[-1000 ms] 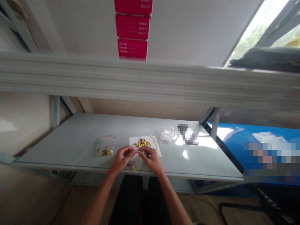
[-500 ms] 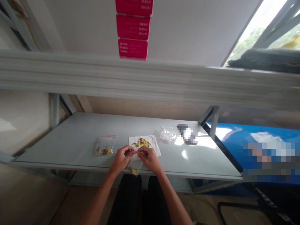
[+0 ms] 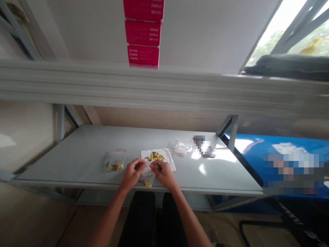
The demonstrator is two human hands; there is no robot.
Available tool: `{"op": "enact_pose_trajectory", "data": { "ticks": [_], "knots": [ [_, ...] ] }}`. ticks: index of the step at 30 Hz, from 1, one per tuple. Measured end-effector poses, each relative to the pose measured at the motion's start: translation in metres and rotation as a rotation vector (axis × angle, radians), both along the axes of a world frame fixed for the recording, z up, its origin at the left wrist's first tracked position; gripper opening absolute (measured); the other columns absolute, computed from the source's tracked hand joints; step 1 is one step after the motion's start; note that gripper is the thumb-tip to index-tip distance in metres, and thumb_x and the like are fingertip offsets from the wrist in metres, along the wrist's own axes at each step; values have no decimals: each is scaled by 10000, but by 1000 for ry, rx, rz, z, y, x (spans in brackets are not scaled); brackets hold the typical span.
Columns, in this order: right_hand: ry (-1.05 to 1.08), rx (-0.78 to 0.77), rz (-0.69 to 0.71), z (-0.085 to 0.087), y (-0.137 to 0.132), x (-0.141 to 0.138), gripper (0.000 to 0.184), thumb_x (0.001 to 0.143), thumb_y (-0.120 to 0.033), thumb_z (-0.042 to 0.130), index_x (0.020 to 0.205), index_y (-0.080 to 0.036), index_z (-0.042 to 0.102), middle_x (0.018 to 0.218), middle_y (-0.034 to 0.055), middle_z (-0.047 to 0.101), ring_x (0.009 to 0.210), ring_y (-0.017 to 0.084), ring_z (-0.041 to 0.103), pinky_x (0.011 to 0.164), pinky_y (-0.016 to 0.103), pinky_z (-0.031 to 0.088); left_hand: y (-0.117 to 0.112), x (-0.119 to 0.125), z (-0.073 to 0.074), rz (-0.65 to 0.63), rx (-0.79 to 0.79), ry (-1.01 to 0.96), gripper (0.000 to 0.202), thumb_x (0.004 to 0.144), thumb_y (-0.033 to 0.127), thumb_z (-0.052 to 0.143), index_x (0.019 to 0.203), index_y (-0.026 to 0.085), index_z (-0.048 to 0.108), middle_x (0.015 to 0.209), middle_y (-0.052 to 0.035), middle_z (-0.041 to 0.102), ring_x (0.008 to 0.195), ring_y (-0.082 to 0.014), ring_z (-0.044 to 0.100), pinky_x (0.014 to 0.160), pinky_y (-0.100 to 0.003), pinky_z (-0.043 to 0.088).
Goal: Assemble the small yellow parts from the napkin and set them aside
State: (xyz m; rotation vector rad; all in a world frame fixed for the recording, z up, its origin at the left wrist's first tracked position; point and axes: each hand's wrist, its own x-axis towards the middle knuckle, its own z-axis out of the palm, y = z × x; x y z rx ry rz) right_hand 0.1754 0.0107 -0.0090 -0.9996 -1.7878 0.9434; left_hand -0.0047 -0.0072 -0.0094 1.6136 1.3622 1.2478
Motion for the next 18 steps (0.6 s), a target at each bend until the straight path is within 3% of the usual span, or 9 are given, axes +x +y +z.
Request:
{"op": "enact_pose_trajectory", "data": {
  "ticks": [6, 13, 18],
  "knots": [
    [12, 37, 30, 5, -2, 3, 243, 939, -328, 564, 786, -168, 666, 664, -1, 596, 591, 123, 479, 580, 241, 358, -2, 2, 5, -71, 17, 19, 264, 891, 424, 616, 818, 177, 676, 826, -25, 699, 826, -194, 630, 784, -258, 466],
    [77, -43, -9, -6, 2, 1, 264, 933, -394, 587, 836, -165, 674, 705, 20, 640, 596, 131, 519, 581, 243, 387, -3, -2, 3, 37, 37, -10, 253, 885, 417, 624, 835, 180, 699, 828, -31, 705, 840, -201, 631, 789, -271, 466],
    [41, 26, -30, -3, -1, 4, 302, 930, -366, 594, 707, -167, 633, 618, -8, 571, 565, 114, 466, 558, 238, 342, 0, 0, 2, -58, 27, 24, 243, 862, 423, 656, 848, 186, 709, 875, -37, 728, 878, -212, 654, 841, -288, 476]
  ]
}}
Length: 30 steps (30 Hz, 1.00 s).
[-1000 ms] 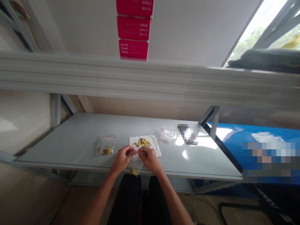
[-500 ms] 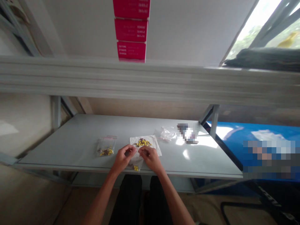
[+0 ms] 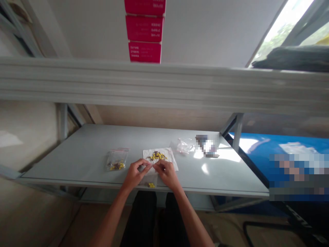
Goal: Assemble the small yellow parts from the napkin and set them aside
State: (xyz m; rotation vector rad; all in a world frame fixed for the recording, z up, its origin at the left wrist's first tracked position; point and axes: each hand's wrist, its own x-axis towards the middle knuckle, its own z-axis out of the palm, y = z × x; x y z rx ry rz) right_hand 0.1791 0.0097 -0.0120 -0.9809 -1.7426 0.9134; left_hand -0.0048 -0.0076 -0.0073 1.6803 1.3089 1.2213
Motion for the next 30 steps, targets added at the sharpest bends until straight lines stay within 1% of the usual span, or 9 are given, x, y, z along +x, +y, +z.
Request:
{"op": "enact_pose_trajectory", "data": {
  "ticks": [3, 7, 9, 15, 19, 24, 27, 30],
  "knots": [
    [-14, 2, -6, 2, -1, -1, 309, 920, -379, 617, 696, -166, 639, 600, -12, 564, 562, 114, 462, 555, 238, 335, 0, 0, 0, 12, -4, 18, 252, 866, 428, 653, 827, 186, 716, 862, -36, 735, 870, -214, 662, 834, -290, 472],
    [40, -66, 15, 1, 1, -2, 319, 918, -441, 618, 765, -168, 678, 673, 21, 644, 600, 137, 537, 581, 244, 395, -2, -3, 0, 73, -20, -10, 272, 875, 440, 638, 830, 183, 714, 849, -37, 730, 861, -217, 653, 809, -289, 472],
    [48, -61, 14, 0, 2, -1, 344, 938, -456, 584, 766, -172, 673, 700, 31, 654, 616, 144, 552, 598, 250, 416, -3, -4, -1, 95, -23, -39, 269, 873, 437, 640, 822, 182, 707, 834, -34, 722, 853, -215, 645, 799, -286, 473],
    [23, -1, 9, 3, 0, 1, 347, 972, -456, 525, 817, -178, 662, 739, 36, 644, 639, 149, 548, 603, 250, 421, -3, 0, 3, 25, -16, -59, 217, 866, 394, 661, 843, 187, 721, 869, -38, 729, 883, -213, 653, 840, -292, 476],
    [9, 3, 45, 7, -2, 1, 356, 975, -456, 520, 808, -171, 656, 731, 28, 623, 637, 139, 526, 601, 244, 411, -5, -1, 7, -6, 0, -65, 194, 863, 359, 665, 808, 186, 732, 838, -42, 726, 855, -208, 658, 825, -293, 479],
    [3, -17, 103, 9, -3, 0, 347, 981, -433, 516, 802, -168, 651, 717, 16, 605, 632, 131, 507, 601, 239, 391, -5, -2, 9, -76, -2, -101, 185, 861, 334, 667, 782, 181, 735, 820, -44, 718, 831, -203, 663, 813, -291, 490],
    [-5, -6, 97, 10, -3, 0, 342, 978, -413, 522, 759, -170, 624, 685, 5, 575, 618, 128, 489, 593, 241, 376, -5, -1, 8, -64, 1, -71, 195, 867, 353, 662, 814, 180, 736, 856, -51, 732, 861, -209, 669, 830, -295, 491],
    [-19, 14, 41, 12, -4, 0, 364, 978, -413, 510, 713, -175, 587, 652, -6, 534, 599, 126, 461, 577, 247, 357, -4, 0, 6, -30, -17, -51, 218, 863, 388, 667, 870, 184, 743, 902, -59, 752, 897, -220, 673, 843, -299, 491]
  ]
}}
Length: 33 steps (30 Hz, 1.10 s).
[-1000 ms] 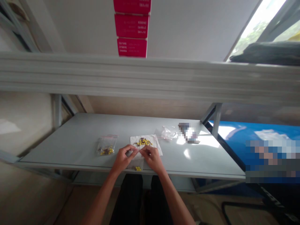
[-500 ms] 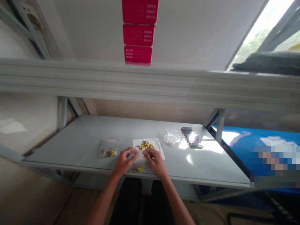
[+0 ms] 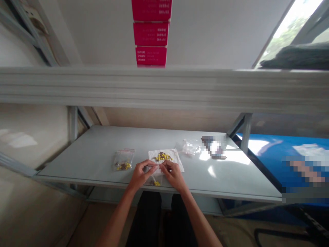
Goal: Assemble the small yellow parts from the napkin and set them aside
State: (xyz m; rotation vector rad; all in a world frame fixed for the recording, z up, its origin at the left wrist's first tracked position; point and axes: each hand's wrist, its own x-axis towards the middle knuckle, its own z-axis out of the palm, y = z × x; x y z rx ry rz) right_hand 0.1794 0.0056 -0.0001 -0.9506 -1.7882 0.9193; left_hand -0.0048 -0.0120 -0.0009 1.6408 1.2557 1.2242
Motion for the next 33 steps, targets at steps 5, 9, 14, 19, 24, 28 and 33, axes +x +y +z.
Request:
{"op": "enact_pose_trajectory", "data": {
  "ticks": [5, 9, 14, 19, 24, 28, 33],
  "knots": [
    [-30, 29, -32, 0, 0, 0, 379, 974, -422, 511, 686, -180, 563, 625, -18, 488, 590, 123, 420, 566, 251, 338, 1, -1, -2, 43, -13, 18, 255, 860, 424, 661, 844, 185, 749, 872, -51, 758, 868, -221, 676, 823, -295, 489],
    [-17, -16, 35, -2, 0, -1, 334, 973, -423, 519, 764, -177, 608, 662, -11, 528, 589, 123, 444, 566, 247, 349, 0, -2, -2, 47, -20, 10, 262, 863, 427, 662, 820, 181, 742, 837, -40, 749, 848, -209, 670, 802, -282, 485],
    [-49, 11, 39, -1, 0, -3, 286, 966, -370, 525, 772, -180, 616, 670, -12, 536, 606, 129, 459, 592, 248, 356, 1, -1, -5, 64, -31, 12, 289, 850, 456, 672, 833, 176, 741, 852, -50, 753, 854, -213, 676, 815, -289, 492],
    [-44, 36, 18, 1, 0, -2, 289, 968, -344, 503, 752, -183, 609, 674, -6, 543, 616, 135, 467, 596, 248, 357, 2, 0, -8, 101, -40, 5, 299, 831, 466, 690, 832, 173, 752, 841, -54, 756, 822, -214, 670, 776, -288, 495],
    [-59, 25, 55, 0, 2, -3, 282, 965, -368, 508, 800, -179, 637, 698, 5, 569, 613, 136, 473, 581, 246, 355, 1, -2, -7, 75, -35, -8, 274, 830, 447, 698, 804, 179, 750, 823, -47, 757, 826, -213, 676, 785, -288, 496],
    [-74, 67, 11, -1, 2, -3, 339, 972, -359, 499, 711, -181, 622, 650, 3, 556, 608, 136, 466, 582, 251, 339, 2, -1, -4, 52, -60, -4, 291, 817, 469, 706, 826, 186, 770, 854, -62, 777, 856, -237, 700, 815, -313, 518],
    [-50, 42, -50, -3, 2, -2, 374, 949, -388, 547, 650, -178, 627, 594, -3, 556, 570, 132, 461, 562, 254, 327, -1, 4, -2, 34, -88, -52, 364, 868, 505, 633, 801, 172, 761, 754, -63, 771, 724, -224, 715, 707, -295, 542]
  ]
}}
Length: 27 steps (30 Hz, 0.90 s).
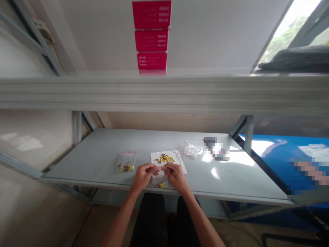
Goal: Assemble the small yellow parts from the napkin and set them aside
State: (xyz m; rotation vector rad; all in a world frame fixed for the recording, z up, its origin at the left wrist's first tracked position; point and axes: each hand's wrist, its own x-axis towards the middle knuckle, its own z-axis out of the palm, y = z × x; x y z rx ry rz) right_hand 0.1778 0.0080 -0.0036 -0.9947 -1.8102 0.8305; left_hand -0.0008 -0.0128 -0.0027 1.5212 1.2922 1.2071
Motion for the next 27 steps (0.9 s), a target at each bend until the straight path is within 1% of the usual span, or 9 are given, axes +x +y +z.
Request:
{"op": "enact_pose_trajectory", "data": {
  "ticks": [4, 7, 11, 13, 15, 17, 19, 24, 27],
  "knots": [
    [35, -67, -34, -4, 3, 1, 463, 923, -485, 582, 586, -171, 633, 548, 6, 569, 539, 132, 480, 547, 251, 341, -9, -5, 1, 144, 49, 39, 385, 879, 522, 606, 757, 178, 729, 563, -9, 687, 486, -161, 622, 526, -246, 475],
    [68, -96, -150, -6, 4, 1, 538, 941, -560, 520, 606, -165, 669, 503, 6, 538, 488, 127, 457, 497, 251, 315, -11, -30, 7, 232, 26, 62, 424, 880, 562, 578, 783, 176, 723, 480, 9, 635, 408, -150, 574, 463, -238, 436],
    [74, -107, -189, -7, 4, -1, 565, 946, -597, 489, 668, -159, 713, 495, 11, 544, 462, 131, 470, 475, 252, 319, 7, -88, 17, 440, 59, 189, 504, 859, 595, 565, 1009, 147, 741, 756, -56, 755, 464, -153, 596, 447, -245, 427],
    [74, -107, -200, -6, 3, -2, 566, 945, -600, 492, 662, -161, 711, 495, 15, 552, 462, 135, 482, 478, 255, 326, 19, -114, 20, 514, 105, 378, 520, 896, 567, 502, 1054, 131, 736, 820, -84, 761, 518, -171, 613, 523, -272, 471],
    [66, -97, -222, -6, 3, -1, 566, 949, -593, 490, 655, -161, 709, 489, 15, 549, 464, 139, 487, 481, 258, 323, 26, -128, 22, 557, 171, 658, 500, 926, 495, 446, 1059, 114, 741, 942, -140, 756, 716, -241, 673, 671, -332, 515],
    [51, -80, -241, -6, 3, -1, 566, 956, -578, 488, 642, -160, 703, 479, 12, 538, 462, 137, 482, 486, 261, 315, 25, -128, 21, 620, 220, 915, 487, 934, 436, 429, 1134, 100, 719, 1057, -188, 729, 948, -321, 660, 827, -415, 506],
    [40, -67, -254, -7, 3, -2, 566, 963, -562, 482, 634, -157, 700, 473, 9, 530, 456, 132, 471, 488, 261, 307, 17, -116, 17, 644, 263, 1057, 483, 950, 409, 418, 1228, 112, 678, 1155, -202, 697, 1119, -361, 595, 943, -475, 460],
    [23, -2, -314, -6, 0, -2, 518, 986, -481, 469, 654, -155, 694, 514, 13, 539, 486, 131, 456, 510, 261, 319, 3, -79, -10, 380, 367, 1106, 512, 975, 425, 413, 1373, 145, 573, 1415, -176, 578, 1382, -357, 424, 1123, -504, 336],
    [-18, 141, -489, -4, 3, 12, 330, 986, -334, 462, 908, -159, 731, 771, 61, 651, 592, 149, 506, 591, 272, 391, 9, -82, -32, 355, 357, 1116, 575, 972, 462, 389, 1396, 103, 537, 1472, -204, 518, 1420, -369, 391, 1134, -533, 327]
  ]
}}
